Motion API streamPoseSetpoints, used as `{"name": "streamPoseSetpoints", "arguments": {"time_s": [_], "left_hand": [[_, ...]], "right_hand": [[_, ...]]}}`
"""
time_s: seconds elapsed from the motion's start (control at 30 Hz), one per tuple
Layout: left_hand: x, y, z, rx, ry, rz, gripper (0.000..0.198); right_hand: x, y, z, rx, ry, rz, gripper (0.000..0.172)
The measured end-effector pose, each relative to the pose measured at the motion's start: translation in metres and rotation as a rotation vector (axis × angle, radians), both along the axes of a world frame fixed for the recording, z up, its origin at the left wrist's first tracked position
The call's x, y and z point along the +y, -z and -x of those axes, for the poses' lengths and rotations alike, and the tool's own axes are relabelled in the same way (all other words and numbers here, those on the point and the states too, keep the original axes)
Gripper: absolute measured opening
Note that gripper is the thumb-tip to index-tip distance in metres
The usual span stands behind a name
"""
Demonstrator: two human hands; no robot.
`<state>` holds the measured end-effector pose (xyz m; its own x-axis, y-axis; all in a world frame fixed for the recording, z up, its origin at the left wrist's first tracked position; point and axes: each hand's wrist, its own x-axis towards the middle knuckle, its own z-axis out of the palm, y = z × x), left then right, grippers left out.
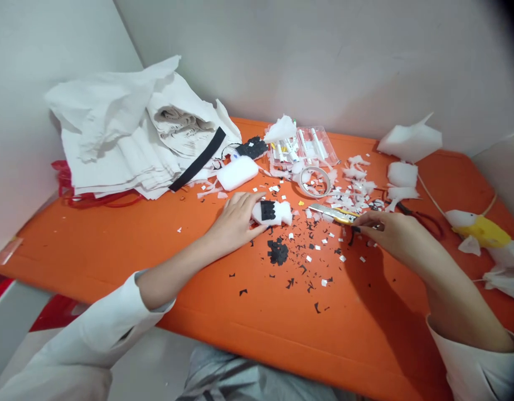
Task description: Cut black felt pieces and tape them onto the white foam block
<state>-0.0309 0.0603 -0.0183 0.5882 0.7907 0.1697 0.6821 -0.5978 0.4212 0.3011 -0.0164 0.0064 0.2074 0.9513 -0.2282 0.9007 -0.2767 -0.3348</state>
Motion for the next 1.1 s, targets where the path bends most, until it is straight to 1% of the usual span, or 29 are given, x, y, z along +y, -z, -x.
{"name": "streamPoseSetpoints", "arguments": {"time_s": [0.1,0.23,0.3,0.4,0.5,0.57,0.63,0.77,0.83,0.9,1.0,1.1], "left_hand": [[0.001,0.001,0.001,0.003,0.006,-0.027,0.059],[0.000,0.001,0.001,0.007,0.005,-0.026,0.057],[-0.001,0.000,0.001,0.008,0.010,-0.026,0.056],[-0.002,-0.001,0.000,0.014,0.013,-0.024,0.055],[-0.003,-0.002,0.000,0.016,0.010,-0.029,0.054],[-0.003,-0.003,0.000,0.009,0.012,-0.049,0.052],[-0.002,-0.004,0.001,0.003,0.013,-0.067,0.052],[0.002,-0.004,0.003,-0.010,-0.002,-0.061,0.054],[0.003,-0.005,0.004,-0.014,-0.001,-0.036,0.058],[0.003,-0.007,0.005,-0.017,-0.008,-0.007,0.059],[0.004,-0.009,0.006,-0.035,-0.031,0.007,0.054],[0.006,-0.008,0.009,-0.051,-0.011,-0.002,0.056]], "right_hand": [[0.000,0.001,0.000,0.053,-0.034,0.028,0.021],[-0.001,-0.002,0.006,0.087,-0.094,0.041,0.033],[-0.003,-0.005,0.012,0.091,-0.103,-0.010,0.029],[-0.004,-0.008,0.023,0.070,-0.091,-0.107,0.015],[-0.004,-0.009,0.029,0.076,-0.119,-0.112,0.009],[-0.003,-0.008,0.027,0.090,-0.152,-0.133,0.011],[-0.003,-0.006,0.023,0.079,-0.163,-0.205,0.015],[0.001,-0.002,0.017,0.086,-0.129,-0.349,0.018],[0.009,-0.001,0.019,0.095,-0.158,-0.415,0.020],[0.024,0.003,0.025,0.047,-0.257,-0.495,0.023],[0.054,0.011,0.040,-0.018,-0.374,-0.541,0.019],[0.078,0.018,0.055,-0.071,-0.432,-0.569,0.016]]}}
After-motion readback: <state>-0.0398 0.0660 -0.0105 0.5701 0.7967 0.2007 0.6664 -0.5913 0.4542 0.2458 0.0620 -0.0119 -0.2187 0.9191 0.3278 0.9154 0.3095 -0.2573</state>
